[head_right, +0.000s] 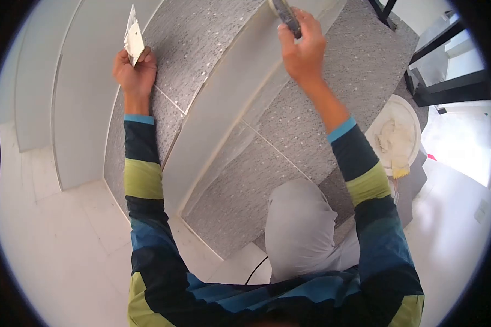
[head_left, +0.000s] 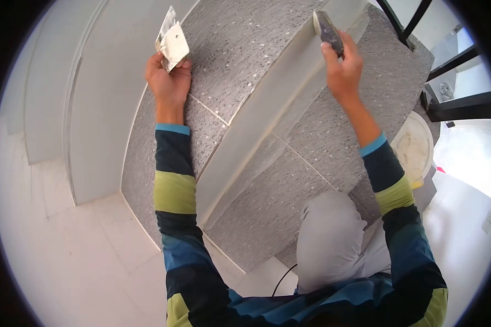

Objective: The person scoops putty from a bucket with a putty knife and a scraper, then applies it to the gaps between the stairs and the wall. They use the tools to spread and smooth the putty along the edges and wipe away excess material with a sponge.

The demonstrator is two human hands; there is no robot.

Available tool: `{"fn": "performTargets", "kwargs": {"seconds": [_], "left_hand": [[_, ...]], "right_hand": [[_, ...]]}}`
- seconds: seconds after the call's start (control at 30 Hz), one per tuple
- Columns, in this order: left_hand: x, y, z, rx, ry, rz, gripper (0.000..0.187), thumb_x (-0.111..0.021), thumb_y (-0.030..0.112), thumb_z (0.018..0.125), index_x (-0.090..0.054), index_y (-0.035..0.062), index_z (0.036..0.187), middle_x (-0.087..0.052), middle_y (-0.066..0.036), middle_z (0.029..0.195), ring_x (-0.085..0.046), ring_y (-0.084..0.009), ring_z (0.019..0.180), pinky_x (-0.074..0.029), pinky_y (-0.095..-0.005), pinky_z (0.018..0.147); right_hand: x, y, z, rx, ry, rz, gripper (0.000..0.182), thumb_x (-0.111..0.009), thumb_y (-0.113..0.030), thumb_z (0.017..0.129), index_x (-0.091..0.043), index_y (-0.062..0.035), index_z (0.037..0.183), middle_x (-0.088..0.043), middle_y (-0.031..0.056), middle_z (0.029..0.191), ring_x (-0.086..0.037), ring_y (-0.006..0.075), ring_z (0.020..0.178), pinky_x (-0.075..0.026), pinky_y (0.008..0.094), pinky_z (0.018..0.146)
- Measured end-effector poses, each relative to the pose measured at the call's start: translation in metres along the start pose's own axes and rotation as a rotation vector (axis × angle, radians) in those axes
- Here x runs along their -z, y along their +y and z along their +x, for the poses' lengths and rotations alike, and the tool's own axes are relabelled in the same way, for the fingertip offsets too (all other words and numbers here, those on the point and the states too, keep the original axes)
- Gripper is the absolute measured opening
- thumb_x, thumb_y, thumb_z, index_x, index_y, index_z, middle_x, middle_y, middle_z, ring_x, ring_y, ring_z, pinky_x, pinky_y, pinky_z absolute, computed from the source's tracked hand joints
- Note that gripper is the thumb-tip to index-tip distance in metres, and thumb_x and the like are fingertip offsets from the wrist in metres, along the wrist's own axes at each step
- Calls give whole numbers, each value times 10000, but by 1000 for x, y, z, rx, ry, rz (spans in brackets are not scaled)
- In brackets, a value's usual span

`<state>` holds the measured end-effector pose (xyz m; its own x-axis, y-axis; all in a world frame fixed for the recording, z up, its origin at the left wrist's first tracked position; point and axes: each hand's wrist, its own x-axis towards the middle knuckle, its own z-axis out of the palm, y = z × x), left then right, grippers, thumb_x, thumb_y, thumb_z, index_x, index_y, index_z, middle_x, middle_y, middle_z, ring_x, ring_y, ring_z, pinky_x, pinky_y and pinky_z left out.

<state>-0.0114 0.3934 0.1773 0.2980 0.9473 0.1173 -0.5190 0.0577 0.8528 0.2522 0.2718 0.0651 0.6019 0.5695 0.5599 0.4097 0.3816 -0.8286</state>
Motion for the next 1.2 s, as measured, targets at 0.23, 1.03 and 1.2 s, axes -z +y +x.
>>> {"fn": "performTargets", "kwargs": {"seconds": [0.23,1.03,1.2], "left_hand": [[-4,3,1,30,10,-14,251,-354,148,840,-545,9,925,-536,-36,744,-401,-135,599,-367,-277,580],[2,-8,-2,29,66,123,289,-413,204,874,-485,26,1089,-620,-100,913,-617,-191,721,-486,-297,540],[3,-6,-3,-15,100,160,279,-366,153,911,-487,-17,1097,-606,-108,958,-604,-191,785,-490,-296,574]], "right_hand": [[-28,-83,-88,229,-222,-72,373,-592,-119,728,-549,70,1047,-547,190,1048,-541,353,926,-443,404,811],[241,-84,-108,-552,-264,188,295,-548,-138,759,-554,51,985,-504,2,759,-435,83,655,-363,223,583],[311,-67,-109,-565,-194,146,294,-569,-158,760,-554,54,963,-508,-6,758,-436,76,677,-364,212,613]]}}
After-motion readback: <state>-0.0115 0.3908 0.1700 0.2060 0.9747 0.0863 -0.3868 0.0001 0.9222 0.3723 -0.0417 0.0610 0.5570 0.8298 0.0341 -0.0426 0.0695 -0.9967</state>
